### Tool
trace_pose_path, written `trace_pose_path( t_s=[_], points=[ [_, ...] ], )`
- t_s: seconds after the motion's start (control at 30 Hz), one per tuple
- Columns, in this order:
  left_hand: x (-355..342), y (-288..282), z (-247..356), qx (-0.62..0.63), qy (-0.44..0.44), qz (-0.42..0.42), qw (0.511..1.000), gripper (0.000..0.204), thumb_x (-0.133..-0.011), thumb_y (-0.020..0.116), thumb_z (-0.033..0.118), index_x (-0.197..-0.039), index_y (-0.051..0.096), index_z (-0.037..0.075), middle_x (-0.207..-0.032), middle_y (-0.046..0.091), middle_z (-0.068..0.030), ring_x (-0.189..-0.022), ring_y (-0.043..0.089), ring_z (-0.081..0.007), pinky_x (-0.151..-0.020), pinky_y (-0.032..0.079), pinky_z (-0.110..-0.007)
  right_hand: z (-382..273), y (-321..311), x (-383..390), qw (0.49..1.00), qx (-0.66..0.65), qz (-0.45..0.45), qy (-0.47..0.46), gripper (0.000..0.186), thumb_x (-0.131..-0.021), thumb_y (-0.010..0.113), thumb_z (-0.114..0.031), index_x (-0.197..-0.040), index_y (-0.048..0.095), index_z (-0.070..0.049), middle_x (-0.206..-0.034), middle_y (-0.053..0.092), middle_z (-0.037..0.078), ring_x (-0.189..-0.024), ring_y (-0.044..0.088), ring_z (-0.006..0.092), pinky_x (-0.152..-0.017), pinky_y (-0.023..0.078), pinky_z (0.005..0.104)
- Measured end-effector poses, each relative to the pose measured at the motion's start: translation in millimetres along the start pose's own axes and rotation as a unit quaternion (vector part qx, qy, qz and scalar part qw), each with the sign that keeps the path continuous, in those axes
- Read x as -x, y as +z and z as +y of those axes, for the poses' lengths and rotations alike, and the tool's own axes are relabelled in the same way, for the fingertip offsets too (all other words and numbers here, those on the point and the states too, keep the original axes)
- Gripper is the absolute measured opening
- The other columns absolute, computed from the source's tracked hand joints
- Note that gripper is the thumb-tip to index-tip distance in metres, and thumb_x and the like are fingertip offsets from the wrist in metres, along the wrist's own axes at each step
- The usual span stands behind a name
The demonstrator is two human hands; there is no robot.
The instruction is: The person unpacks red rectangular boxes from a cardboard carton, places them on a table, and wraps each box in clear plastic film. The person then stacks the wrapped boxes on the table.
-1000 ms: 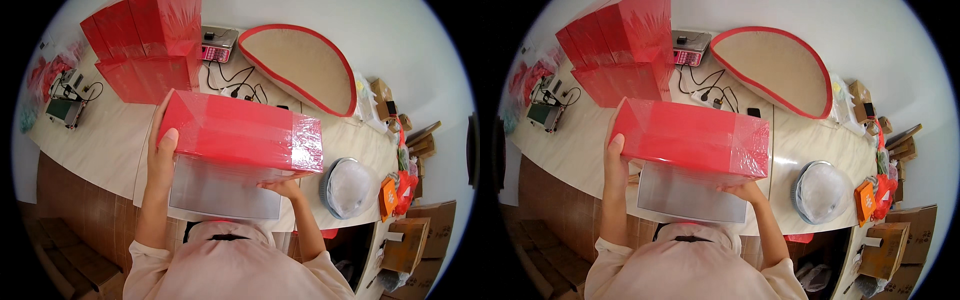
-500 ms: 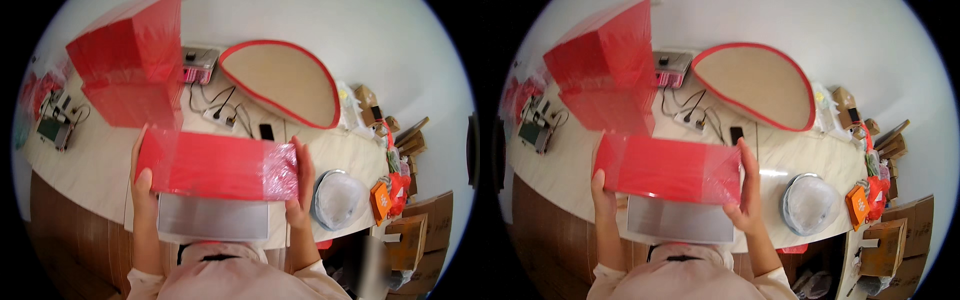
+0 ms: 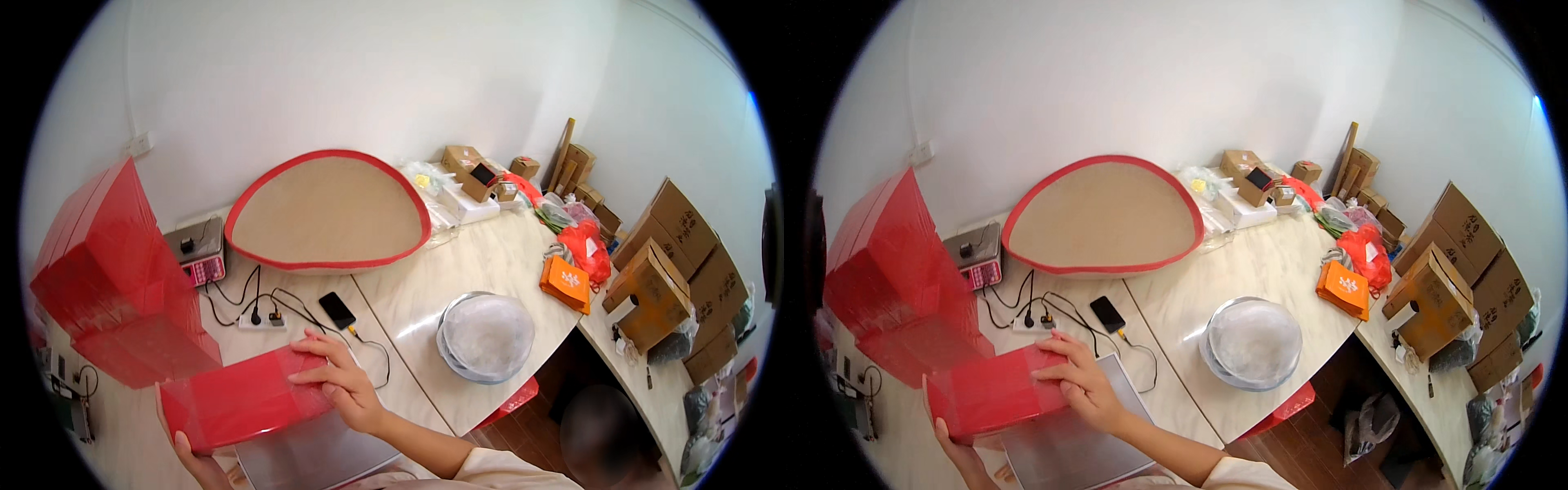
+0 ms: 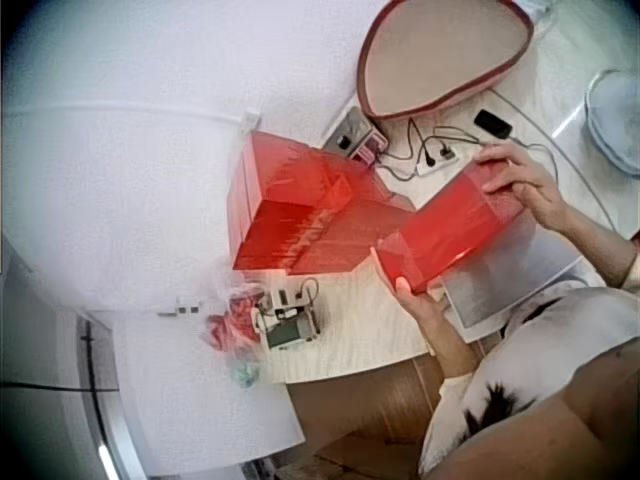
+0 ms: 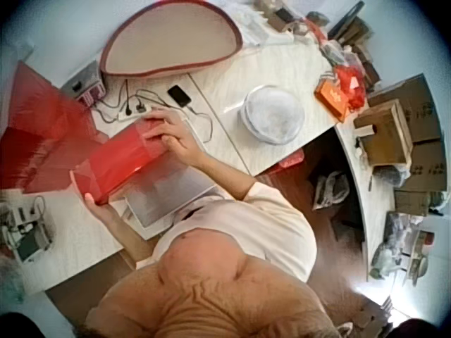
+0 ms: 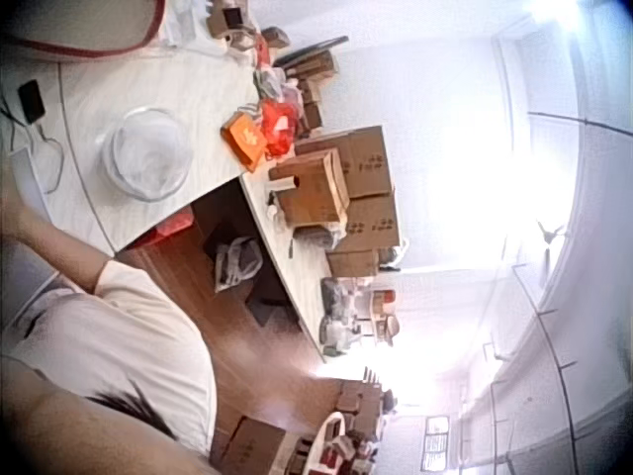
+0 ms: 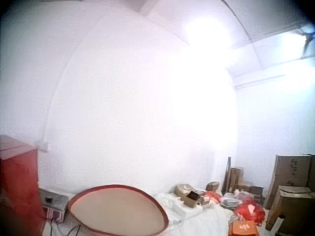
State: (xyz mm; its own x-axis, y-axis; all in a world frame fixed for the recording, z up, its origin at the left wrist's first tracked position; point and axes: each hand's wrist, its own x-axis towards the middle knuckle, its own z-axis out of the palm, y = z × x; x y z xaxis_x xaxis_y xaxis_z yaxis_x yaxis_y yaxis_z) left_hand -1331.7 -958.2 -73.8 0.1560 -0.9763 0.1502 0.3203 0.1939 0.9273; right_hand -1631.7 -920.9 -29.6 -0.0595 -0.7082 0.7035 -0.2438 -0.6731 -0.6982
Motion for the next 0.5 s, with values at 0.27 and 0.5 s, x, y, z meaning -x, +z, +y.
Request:
trace_pose_path(
  t_s=[0.27, 0.5],
  points=[
    [6, 52, 23, -0.028, 0.062, -0.021, 0.997, 0.060, -0.092, 0.043, 0.049, -0.133, 0.044, 0.006, -0.120, 0.057, -0.0127, -0.101, 0.058, -0.0243, -0.084, 0.048, -0.039, -2, -2, 7, 0.999, -0.005, 0.030, 0.017, 0.037, -0.077, 0.042, -0.008, -0.100, 0.070, -0.005, -0.133, 0.050, 0.015, -0.134, 0.030, 0.0376, -0.111, 0.021, 0.0480],
    [3, 52, 33, -0.039, 0.059, -0.103, 0.992, 0.085, -0.085, 0.052, 0.053, -0.145, 0.024, 0.001, -0.146, 0.033, -0.0135, -0.130, 0.037, -0.0283, -0.106, 0.033, -0.043, 1, -1, 6, 0.999, -0.011, 0.035, 0.014, 0.037, -0.077, 0.042, -0.009, -0.100, 0.070, -0.003, -0.132, 0.050, 0.016, -0.133, 0.031, 0.0382, -0.111, 0.021, 0.0475]
  ],
)
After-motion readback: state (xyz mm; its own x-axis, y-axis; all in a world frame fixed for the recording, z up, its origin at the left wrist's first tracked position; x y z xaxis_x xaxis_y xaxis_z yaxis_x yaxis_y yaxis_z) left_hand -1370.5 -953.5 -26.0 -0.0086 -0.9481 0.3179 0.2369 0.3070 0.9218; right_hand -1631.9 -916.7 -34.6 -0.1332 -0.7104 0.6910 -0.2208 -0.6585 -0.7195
